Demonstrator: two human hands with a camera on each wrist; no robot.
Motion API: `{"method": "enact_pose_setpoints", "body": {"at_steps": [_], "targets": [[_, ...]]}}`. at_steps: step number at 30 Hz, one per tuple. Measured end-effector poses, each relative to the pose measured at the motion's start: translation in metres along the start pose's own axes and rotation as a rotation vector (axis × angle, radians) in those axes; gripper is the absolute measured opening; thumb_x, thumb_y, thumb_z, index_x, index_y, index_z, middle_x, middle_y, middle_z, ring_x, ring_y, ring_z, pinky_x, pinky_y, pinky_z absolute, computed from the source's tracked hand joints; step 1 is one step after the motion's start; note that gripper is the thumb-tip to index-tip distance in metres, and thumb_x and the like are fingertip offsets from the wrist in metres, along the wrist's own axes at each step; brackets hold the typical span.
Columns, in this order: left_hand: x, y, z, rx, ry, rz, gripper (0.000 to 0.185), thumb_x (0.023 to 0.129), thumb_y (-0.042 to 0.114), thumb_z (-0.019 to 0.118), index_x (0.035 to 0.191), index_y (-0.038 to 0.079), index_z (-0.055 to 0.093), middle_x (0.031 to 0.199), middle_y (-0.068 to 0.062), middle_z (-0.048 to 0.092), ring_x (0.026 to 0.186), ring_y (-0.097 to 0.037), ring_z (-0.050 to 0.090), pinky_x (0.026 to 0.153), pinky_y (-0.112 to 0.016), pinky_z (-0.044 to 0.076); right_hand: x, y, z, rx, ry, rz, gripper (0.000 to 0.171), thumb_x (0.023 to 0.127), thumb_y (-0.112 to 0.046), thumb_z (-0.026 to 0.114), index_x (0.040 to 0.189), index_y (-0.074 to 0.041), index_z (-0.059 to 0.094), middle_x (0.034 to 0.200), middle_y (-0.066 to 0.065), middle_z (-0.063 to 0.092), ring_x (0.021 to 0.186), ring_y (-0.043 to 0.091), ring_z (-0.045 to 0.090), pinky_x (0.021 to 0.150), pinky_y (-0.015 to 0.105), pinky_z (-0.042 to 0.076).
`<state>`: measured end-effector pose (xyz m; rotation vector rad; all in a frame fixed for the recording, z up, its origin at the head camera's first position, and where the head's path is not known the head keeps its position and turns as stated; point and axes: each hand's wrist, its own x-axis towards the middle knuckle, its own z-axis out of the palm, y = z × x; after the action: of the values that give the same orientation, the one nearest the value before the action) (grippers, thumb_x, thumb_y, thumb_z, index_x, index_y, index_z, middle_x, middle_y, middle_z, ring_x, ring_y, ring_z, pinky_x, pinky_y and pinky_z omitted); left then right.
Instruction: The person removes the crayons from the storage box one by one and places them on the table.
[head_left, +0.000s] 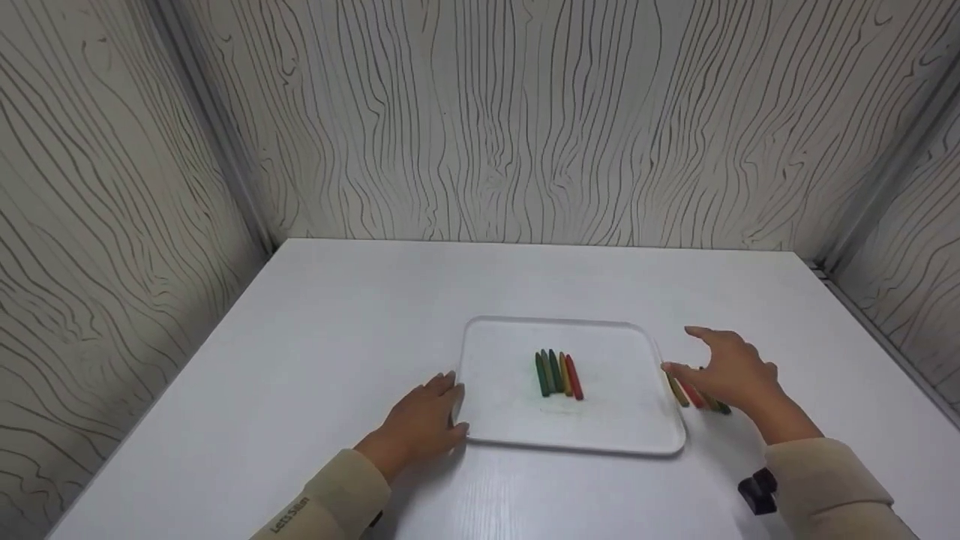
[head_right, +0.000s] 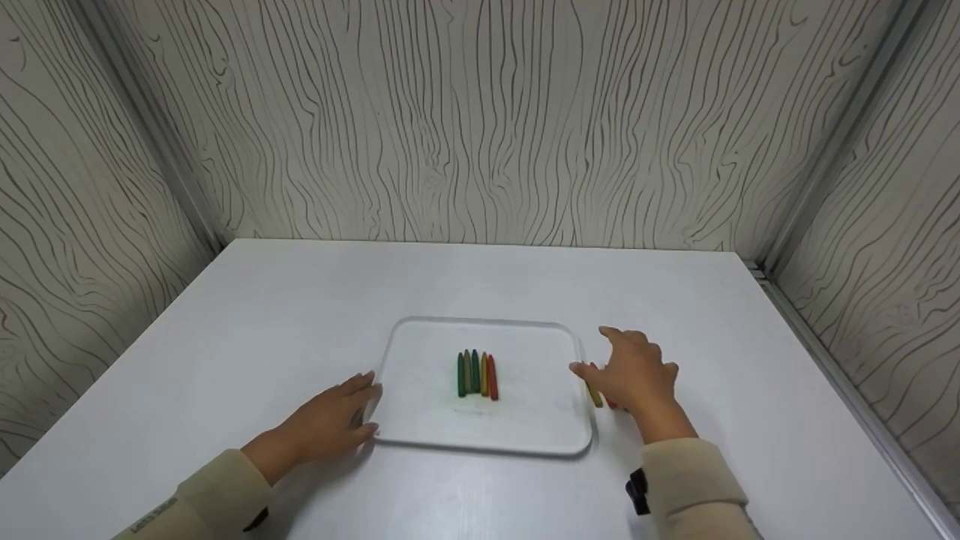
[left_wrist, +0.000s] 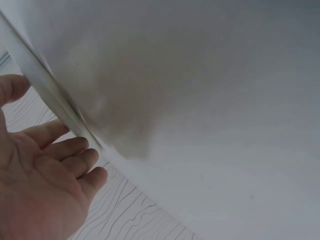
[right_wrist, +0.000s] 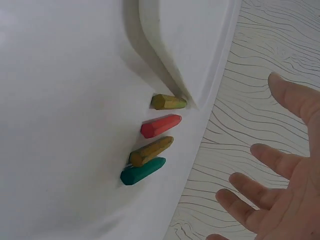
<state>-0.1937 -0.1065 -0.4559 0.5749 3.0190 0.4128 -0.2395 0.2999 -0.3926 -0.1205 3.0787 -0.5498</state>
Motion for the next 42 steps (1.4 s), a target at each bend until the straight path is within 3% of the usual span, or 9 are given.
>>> {"method": "enact_pose_setpoints", "body": {"at_steps": [6, 12, 17, 24, 36, 42], "targets": [[0.000, 0.000, 0.000, -0.006, 0.005, 0.000, 0.058, 0.092, 0.033, 0.058, 0.138, -0.001, 0.048, 0.146, -0.016, 0.039, 0.136, -0.031, 0.033, 0.110, -0.045, 0.030, 0.006, -0.012, 0.006, 0.003, 0.003, -0.032, 0.089, 0.081, -0.063, 0.061, 0.141, -0.001, 0.041, 0.136, 0.033, 0.039, 0.117, 0.057, 0.038, 0.081, 0.074, 0.033], [0.000, -0.001, -0.002, -0.054, -0.046, -0.015, 0.061, 0.093, 0.036, 0.055, 0.142, 0.002, 0.043, 0.151, -0.013, 0.033, 0.140, -0.028, 0.025, 0.112, -0.045, 0.023, 0.012, -0.021, 0.014, 0.027, 0.019, -0.068, 0.086, 0.081, -0.061, 0.063, 0.140, -0.002, 0.043, 0.135, 0.031, 0.041, 0.113, 0.052, 0.043, 0.079, 0.067, 0.035], [0.000, -0.001, -0.002, -0.043, -0.038, -0.016, 0.061, 0.093, 0.037, 0.055, 0.142, 0.002, 0.043, 0.150, -0.012, 0.034, 0.140, -0.028, 0.026, 0.112, -0.044, 0.024, 0.015, -0.031, 0.023, 0.035, 0.017, -0.068, 0.083, 0.081, -0.057, 0.066, 0.139, -0.002, 0.044, 0.135, 0.032, 0.040, 0.117, 0.054, 0.039, 0.083, 0.069, 0.032], [0.000, 0.000, -0.001, -0.029, -0.014, -0.008, 0.060, 0.093, 0.035, 0.056, 0.140, 0.001, 0.045, 0.149, -0.013, 0.036, 0.138, -0.029, 0.029, 0.111, -0.044, 0.026, 0.020, -0.044, 0.035, 0.025, 0.019, -0.094, 0.079, 0.081, -0.055, 0.068, 0.136, -0.001, 0.049, 0.133, 0.030, 0.044, 0.116, 0.052, 0.042, 0.083, 0.071, 0.033], [0.000, 0.000, -0.001, -0.036, -0.014, -0.026, 0.060, 0.093, 0.036, 0.056, 0.141, 0.002, 0.045, 0.149, -0.013, 0.036, 0.139, -0.028, 0.029, 0.112, -0.044, 0.026, 0.026, -0.057, 0.053, 0.020, -0.019, -0.101, 0.075, 0.081, -0.053, 0.069, 0.135, -0.004, 0.051, 0.134, 0.028, 0.045, 0.120, 0.050, 0.041, 0.089, 0.073, 0.030], [-0.001, 0.001, -0.004, -0.046, -0.035, -0.003, 0.060, 0.093, 0.034, 0.055, 0.141, 0.000, 0.043, 0.149, -0.016, 0.035, 0.138, -0.031, 0.028, 0.111, -0.046, 0.026, 0.026, -0.065, 0.059, 0.017, -0.039, -0.110, 0.073, 0.081, -0.050, 0.070, 0.135, -0.005, 0.052, 0.133, 0.025, 0.047, 0.120, 0.048, 0.042, 0.090, 0.073, 0.031]]}}
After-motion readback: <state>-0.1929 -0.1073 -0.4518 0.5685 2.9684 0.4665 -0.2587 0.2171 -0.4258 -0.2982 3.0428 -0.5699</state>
